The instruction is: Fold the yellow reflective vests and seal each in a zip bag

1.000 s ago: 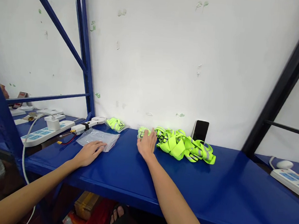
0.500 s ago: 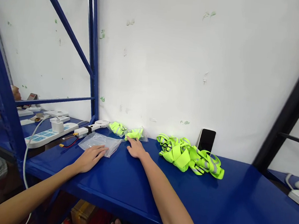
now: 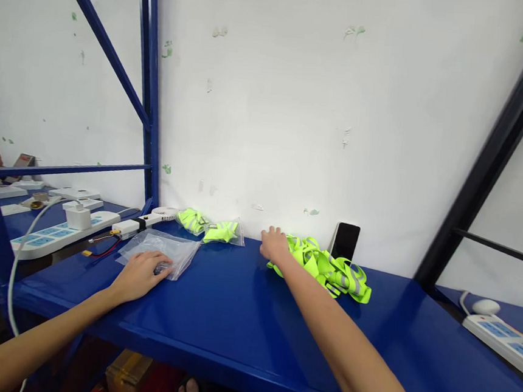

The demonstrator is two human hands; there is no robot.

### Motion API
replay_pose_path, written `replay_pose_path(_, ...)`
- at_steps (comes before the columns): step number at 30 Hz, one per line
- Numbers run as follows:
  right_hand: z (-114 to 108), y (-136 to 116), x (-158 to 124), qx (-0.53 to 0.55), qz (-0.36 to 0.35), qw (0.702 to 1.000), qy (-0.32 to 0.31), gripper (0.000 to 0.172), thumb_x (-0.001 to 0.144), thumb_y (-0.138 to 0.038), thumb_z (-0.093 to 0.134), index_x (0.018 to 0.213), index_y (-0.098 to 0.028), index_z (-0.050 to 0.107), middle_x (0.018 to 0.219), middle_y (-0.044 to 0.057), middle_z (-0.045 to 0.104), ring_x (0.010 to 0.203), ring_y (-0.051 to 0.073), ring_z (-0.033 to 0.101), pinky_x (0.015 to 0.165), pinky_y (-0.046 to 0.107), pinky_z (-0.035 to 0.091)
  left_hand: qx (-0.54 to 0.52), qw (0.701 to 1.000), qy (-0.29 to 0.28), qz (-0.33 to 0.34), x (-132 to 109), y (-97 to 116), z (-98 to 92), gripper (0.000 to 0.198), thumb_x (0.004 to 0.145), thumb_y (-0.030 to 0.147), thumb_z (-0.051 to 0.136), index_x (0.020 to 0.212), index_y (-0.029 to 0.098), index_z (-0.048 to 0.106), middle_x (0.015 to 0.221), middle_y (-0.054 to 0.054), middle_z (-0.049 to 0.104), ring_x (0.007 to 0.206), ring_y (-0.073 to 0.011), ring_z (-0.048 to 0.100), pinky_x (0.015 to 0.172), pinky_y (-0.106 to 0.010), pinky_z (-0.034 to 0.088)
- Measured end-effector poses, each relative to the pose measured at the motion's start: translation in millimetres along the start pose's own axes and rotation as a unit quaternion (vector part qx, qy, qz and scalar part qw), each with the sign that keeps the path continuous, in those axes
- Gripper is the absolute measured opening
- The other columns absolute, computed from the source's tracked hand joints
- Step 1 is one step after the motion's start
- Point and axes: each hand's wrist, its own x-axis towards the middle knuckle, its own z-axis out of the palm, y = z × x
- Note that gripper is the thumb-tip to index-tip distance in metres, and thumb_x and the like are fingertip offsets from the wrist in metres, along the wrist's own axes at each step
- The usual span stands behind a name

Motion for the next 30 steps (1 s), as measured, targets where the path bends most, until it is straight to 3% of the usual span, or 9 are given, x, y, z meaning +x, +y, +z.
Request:
replay_pose_path(3,-6,19,9,-0.009,0.082,0.996,-0.040,0.043,0.077,-0.023,0.058,0.118,-0.011,0.056,0.122,0.024,0.054,0.106,0.034,0.057,0.082,0.041,0.045,0.023,0.998,0.052,0.037,-3,5,-3.2,0.035,0.090,0.043,0.041,0.097,0.021,0.068,0.103,-0.010,0.068,0.100,-0.0283,0.058,0.094,-0.045,0.036)
replay_pose_path(7,0,26,22,0.007,0.146,0.987,-0.073,0.056,0.073,-0.030,0.065,0.122,-0.005,0.052,0.116,0.027,0.058,0.098,0.032,0.063,0.070,0.034,0.049,0.081,0.984,0.099,0.126,-7,15,-11.5,0.034,0.095,0.036,0.035,0.104,0.021,0.064,0.107,-0.009,0.066,0.101,-0.0251,0.057,0.101,-0.045,0.030)
replay_pose_path(12,3,29,27,0.036,0.168,0.982,-0.074,0.050,0.065,-0.026,0.072,0.110,-0.007,0.061,0.101,0.020,0.067,0.088,0.028,0.067,0.065,0.029,0.049,0.143,0.956,0.010,0.255,-4,27,-23.7,0.036,0.097,0.036,0.031,0.109,0.021,0.061,0.093,-0.009,0.066,0.094,-0.0246,0.057,0.096,-0.045,0.033)
replay_pose_path(16,-9,25,21,0.035,0.164,0.986,-0.019,0.038,0.068,-0.018,0.069,0.105,-0.011,0.064,0.104,0.019,0.067,0.094,0.029,0.066,0.073,0.032,0.049,0.132,0.958,-0.017,0.253,-1,34,-25.3,0.038,0.095,0.045,0.033,0.106,0.021,0.061,0.087,-0.008,0.065,0.088,-0.0252,0.058,0.092,-0.046,0.034)
replay_pose_path(19,-42,22,21,0.029,0.151,0.987,0.048,0.030,0.078,-0.020,0.061,0.106,-0.011,0.064,0.108,0.020,0.065,0.100,0.030,0.063,0.079,0.035,0.048,0.106,0.968,-0.026,0.228,-1,35,-21.8,0.041,0.094,0.047,0.031,0.099,0.021,0.063,0.086,-0.008,0.064,0.087,-0.0250,0.059,0.089,-0.044,0.036)
replay_pose_path(23,-115,26,26,0.034,0.128,0.981,0.139,0.032,0.091,-0.033,0.044,0.111,-0.014,0.060,0.112,0.016,0.063,0.101,0.027,0.061,0.080,0.035,0.047,0.062,0.982,-0.031,0.177,1,31,-16.4,0.045,0.095,0.047,0.030,0.092,0.020,0.065,0.086,-0.008,0.066,0.086,-0.0243,0.060,0.087,-0.041,0.037)
replay_pose_path(25,-156,27,26,0.096,0.061,0.959,0.258,0.035,0.091,-0.039,0.045,0.100,-0.010,0.063,0.099,0.015,0.066,0.095,0.026,0.061,0.077,0.037,0.047,0.044,0.987,-0.030,0.152,2,28,-16.0,0.045,0.094,0.048,0.031,0.091,0.020,0.066,0.085,-0.008,0.067,0.085,-0.0249,0.061,0.086,-0.041,0.038)
replay_pose_path(27,-192,23,20,0.169,-0.015,0.927,0.333,0.042,0.092,-0.042,0.042,0.090,-0.007,0.063,0.087,0.012,0.064,0.089,0.024,0.062,0.073,0.034,0.047,0.029,0.991,-0.019,0.132,4,27,-18.4,0.044,0.094,0.047,0.031,0.092,0.019,0.067,0.086,-0.008,0.067,0.087,-0.0264,0.059,0.085,-0.041,0.038)
replay_pose_path(30,-225,9,1,0.315,-0.120,0.880,0.336,0.036,0.087,-0.044,0.053,0.081,-0.009,0.062,0.071,0.006,0.061,0.070,0.018,0.062,0.059,0.026,0.046,-0.020,0.994,0.032,0.106,7,31,-26.5,0.042,0.094,0.042,0.031,0.101,0.018,0.065,0.097,-0.010,0.067,0.099,-0.0291,0.054,0.088,-0.042,0.038)
